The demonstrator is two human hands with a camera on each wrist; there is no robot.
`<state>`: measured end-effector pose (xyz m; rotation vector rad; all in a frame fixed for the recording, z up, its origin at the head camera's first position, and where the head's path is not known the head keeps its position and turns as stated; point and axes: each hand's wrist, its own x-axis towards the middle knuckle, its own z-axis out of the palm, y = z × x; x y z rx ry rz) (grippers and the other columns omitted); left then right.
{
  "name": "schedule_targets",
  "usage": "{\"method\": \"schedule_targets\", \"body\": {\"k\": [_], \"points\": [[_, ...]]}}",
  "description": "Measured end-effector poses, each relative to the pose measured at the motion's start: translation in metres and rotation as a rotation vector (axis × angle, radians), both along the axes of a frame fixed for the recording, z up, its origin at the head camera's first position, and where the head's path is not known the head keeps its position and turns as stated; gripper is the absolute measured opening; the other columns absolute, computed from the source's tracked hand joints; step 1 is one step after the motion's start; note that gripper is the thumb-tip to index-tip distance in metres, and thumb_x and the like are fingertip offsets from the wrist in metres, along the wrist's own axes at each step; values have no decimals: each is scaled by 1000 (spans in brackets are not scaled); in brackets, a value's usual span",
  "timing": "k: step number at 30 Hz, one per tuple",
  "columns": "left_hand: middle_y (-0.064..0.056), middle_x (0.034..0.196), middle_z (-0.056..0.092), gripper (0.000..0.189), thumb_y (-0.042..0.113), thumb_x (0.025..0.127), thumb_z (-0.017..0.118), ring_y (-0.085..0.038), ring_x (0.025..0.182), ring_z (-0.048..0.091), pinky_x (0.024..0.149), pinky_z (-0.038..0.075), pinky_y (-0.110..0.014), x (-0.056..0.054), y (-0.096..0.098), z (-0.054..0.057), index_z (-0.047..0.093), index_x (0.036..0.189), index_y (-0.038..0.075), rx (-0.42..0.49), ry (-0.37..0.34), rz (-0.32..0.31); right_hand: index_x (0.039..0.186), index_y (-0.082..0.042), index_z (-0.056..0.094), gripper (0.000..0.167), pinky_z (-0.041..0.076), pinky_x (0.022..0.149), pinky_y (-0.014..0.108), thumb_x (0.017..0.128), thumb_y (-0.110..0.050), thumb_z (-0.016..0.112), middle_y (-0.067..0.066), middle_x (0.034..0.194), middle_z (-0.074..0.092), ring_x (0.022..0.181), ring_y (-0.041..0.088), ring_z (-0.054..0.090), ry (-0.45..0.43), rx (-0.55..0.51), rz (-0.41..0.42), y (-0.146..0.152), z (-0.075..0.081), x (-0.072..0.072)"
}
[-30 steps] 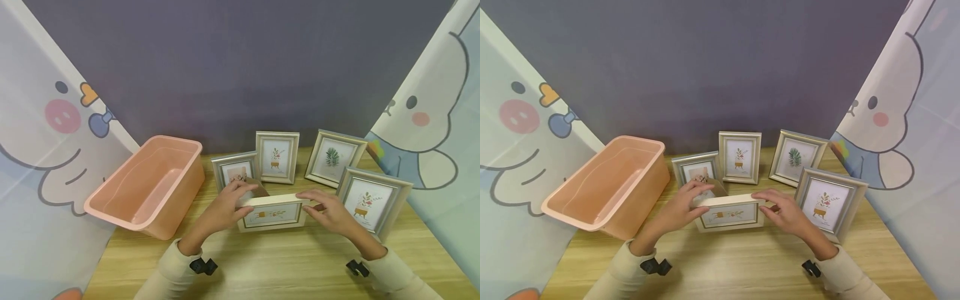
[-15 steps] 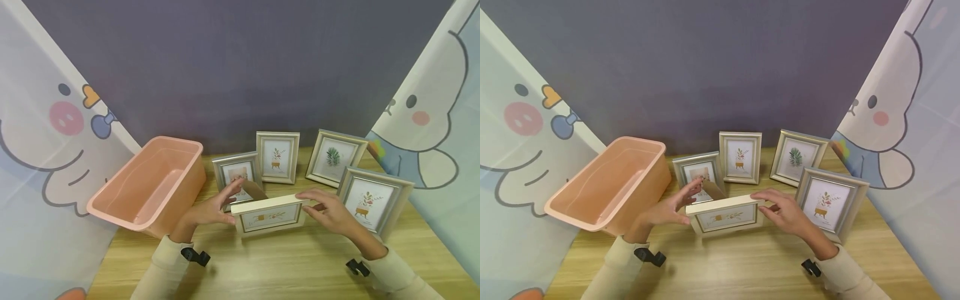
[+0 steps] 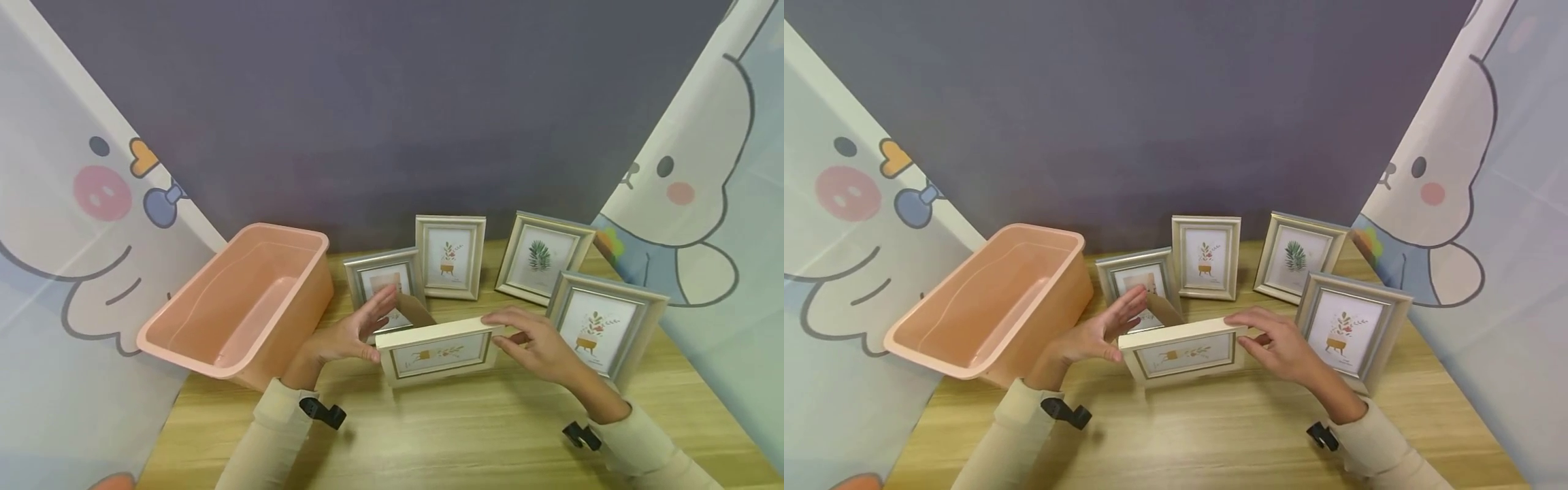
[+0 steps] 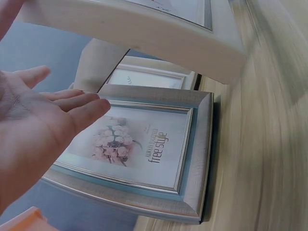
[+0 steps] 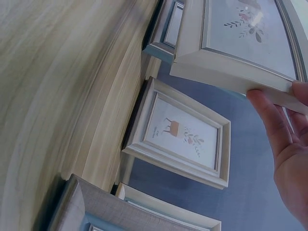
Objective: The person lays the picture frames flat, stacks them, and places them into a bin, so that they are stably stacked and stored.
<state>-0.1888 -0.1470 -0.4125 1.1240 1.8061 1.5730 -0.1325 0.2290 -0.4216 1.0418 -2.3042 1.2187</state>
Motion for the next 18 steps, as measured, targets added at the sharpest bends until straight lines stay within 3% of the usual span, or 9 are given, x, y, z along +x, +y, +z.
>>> {"method": "schedule_targets", "body": {"k": [4, 10, 14, 18], "points": [[-26, 169, -10, 137, 63, 74, 79, -46, 157, 4, 122, 14, -67, 0, 1, 0, -10, 163, 7, 18, -10, 10, 125, -9, 68, 51, 60, 68, 19, 81, 16, 73, 11, 118, 69, 111, -5, 61, -2, -2, -3, 0, 0, 0], [-28, 168, 1, 128, 58, 78, 80, -49, 154, 13, 118, 26, -69, 4, 1, -1, -2, 164, 9, 40, 5, 83, 125, -8, 69, 51, 59, 67, 18, 80, 16, 73, 10, 118, 70, 111, -6, 61, 8, -7, -20, 0, 0, 1], [-29, 166, 16, 114, 49, 86, 79, -48, 149, 29, 114, 35, -68, 6, -1, -1, 7, 163, 5, 8, 48, 187, 125, -8, 69, 51, 59, 68, 17, 80, 16, 74, 9, 118, 71, 112, -7, 61, 13, -13, -38, 0, -1, 0], [-29, 156, 37, 89, 24, 92, 77, -43, 138, 45, 110, 44, -57, 9, -2, 0, 22, 161, 5, -27, 94, 320, 126, -8, 69, 50, 59, 68, 17, 81, 15, 74, 11, 119, 71, 113, -8, 60, 4, -14, -52, -1, -1, 1]]}}
